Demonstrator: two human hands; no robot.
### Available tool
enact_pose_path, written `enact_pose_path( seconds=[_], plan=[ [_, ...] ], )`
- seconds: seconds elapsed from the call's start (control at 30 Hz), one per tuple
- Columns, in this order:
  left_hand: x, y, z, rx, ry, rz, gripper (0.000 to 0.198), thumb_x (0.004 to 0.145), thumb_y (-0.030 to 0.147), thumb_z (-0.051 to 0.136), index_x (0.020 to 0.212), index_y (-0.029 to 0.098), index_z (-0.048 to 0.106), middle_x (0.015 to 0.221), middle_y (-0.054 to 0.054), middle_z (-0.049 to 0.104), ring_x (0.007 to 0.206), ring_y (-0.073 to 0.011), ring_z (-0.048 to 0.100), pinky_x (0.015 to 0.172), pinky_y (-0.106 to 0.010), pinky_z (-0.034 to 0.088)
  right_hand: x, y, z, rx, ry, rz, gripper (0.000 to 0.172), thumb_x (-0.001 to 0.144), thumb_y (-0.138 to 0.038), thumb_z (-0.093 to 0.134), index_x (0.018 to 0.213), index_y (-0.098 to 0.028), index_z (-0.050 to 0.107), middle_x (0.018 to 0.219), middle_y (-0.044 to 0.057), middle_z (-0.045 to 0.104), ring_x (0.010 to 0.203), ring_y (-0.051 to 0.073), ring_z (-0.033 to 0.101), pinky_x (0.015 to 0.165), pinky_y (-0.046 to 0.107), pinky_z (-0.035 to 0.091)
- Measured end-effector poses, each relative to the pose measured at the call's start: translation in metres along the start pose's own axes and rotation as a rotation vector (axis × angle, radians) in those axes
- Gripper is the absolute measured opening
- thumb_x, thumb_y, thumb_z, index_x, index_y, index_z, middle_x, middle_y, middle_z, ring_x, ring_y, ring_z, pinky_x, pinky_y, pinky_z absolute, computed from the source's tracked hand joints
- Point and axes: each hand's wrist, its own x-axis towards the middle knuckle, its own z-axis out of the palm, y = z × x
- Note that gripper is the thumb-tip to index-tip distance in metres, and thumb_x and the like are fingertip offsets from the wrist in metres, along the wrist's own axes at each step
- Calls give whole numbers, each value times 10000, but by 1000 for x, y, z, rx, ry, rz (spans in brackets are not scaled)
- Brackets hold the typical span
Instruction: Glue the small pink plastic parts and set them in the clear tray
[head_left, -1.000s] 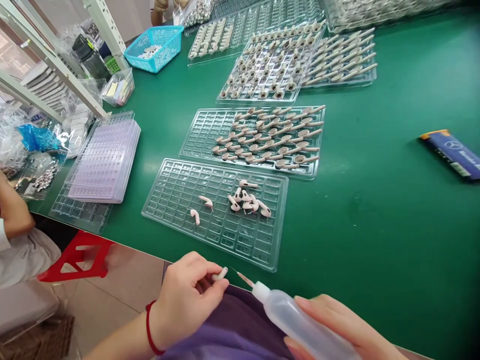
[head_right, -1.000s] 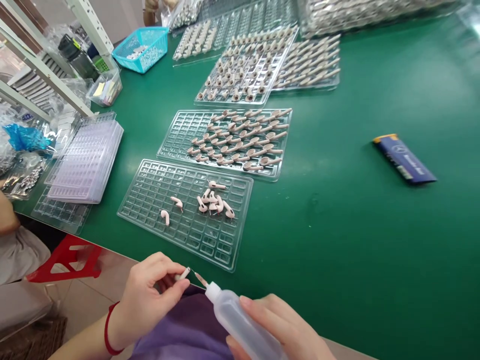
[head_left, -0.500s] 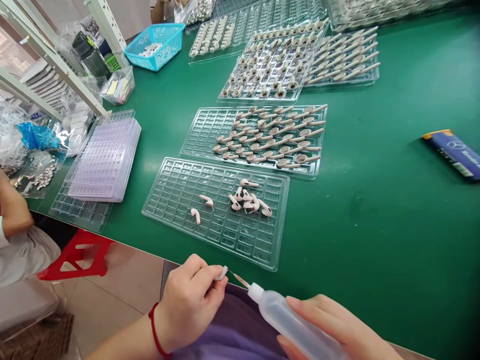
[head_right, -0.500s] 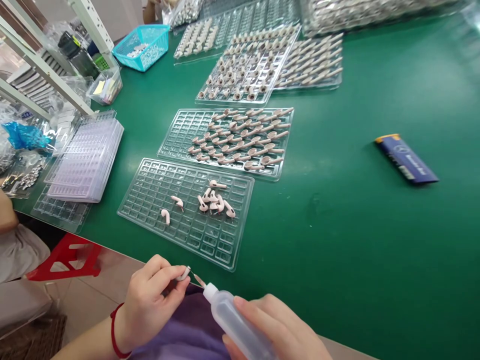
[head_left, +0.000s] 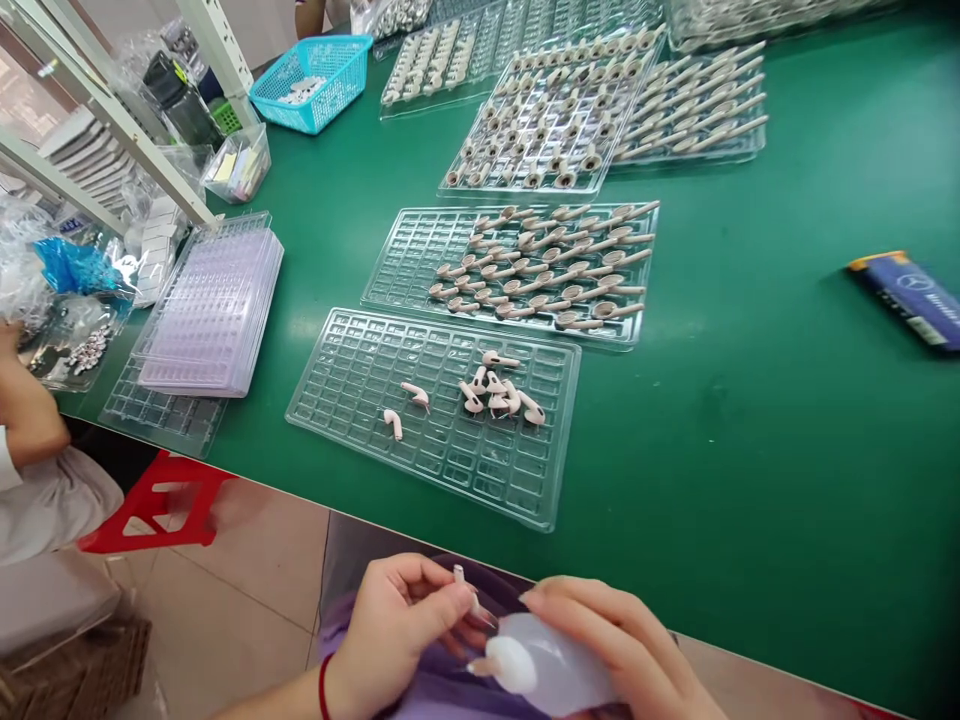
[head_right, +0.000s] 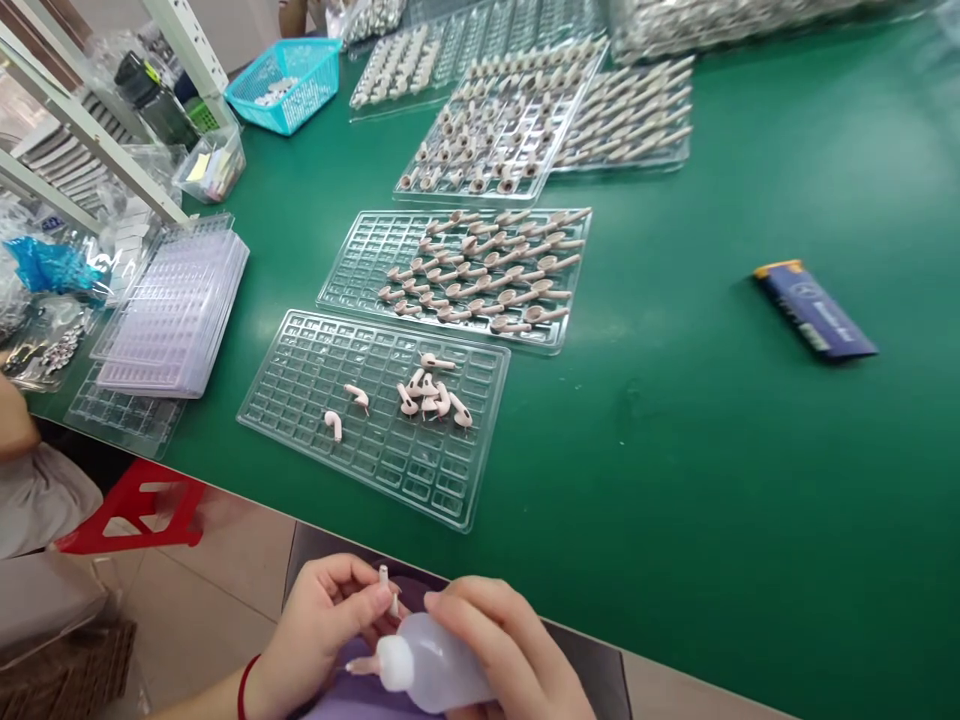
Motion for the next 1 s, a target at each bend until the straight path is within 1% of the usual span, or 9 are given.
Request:
enact_pose_path(
  seconds=[0.07,0.13,0.23,0.37,0.47,0.67,0.8,1.0],
  plan=[
    [4,-3,1,-68,6,-19,444,602,511,866,687,119,677,642,-54,718,499,-111,606,470,-196,470,7,-2,6,-64,73,-73,351,796,52,488,1057,-164,581,912,73,614,802,154,617,725,282,525],
    [7,-4,2,-99,32,-16,452,569,501,887,668,113,677,611,-39,699,473,-91,568,442,-180,437,12,-3,9,-127,124,-109,342,783,67,484,995,-180,587,894,61,609,791,155,592,718,303,506],
    [9,-3,4,-118,70,-6,468,529,503,903,646,106,685,570,-26,674,452,-78,530,426,-176,409,16,-3,11,-173,141,-114,329,783,72,491,969,-180,589,906,66,602,816,163,580,724,324,492],
    [11,-2,7,-111,102,13,456,501,496,912,616,109,699,577,-38,687,471,-90,543,450,-189,434,15,-2,13,-166,141,-115,329,768,88,511,964,-163,596,926,76,590,827,171,575,736,332,484],
    [11,-1,8,-57,129,26,434,507,490,907,621,116,719,612,-53,712,506,-112,575,484,-208,471,14,-2,15,-151,162,-96,327,771,77,525,958,-180,605,912,63,599,808,170,583,736,336,485],
    [11,8,9,25,149,45,451,478,525,897,592,125,723,607,-62,713,524,-141,599,500,-237,500,13,-2,19,-158,183,-89,311,782,56,540,964,-187,607,907,57,599,811,174,583,733,338,481],
    [11,10,9,28,135,66,395,500,476,901,588,130,732,605,-56,713,528,-138,598,502,-234,505,13,-3,19,-172,176,-104,302,772,57,551,964,-169,605,910,67,596,815,177,577,734,340,477],
    [11,9,8,44,136,95,319,552,426,875,595,135,752,616,-60,714,545,-144,595,499,-233,496,11,-4,22,-185,210,-62,282,785,22,565,945,-206,606,875,44,611,783,173,596,739,347,477]
  ],
)
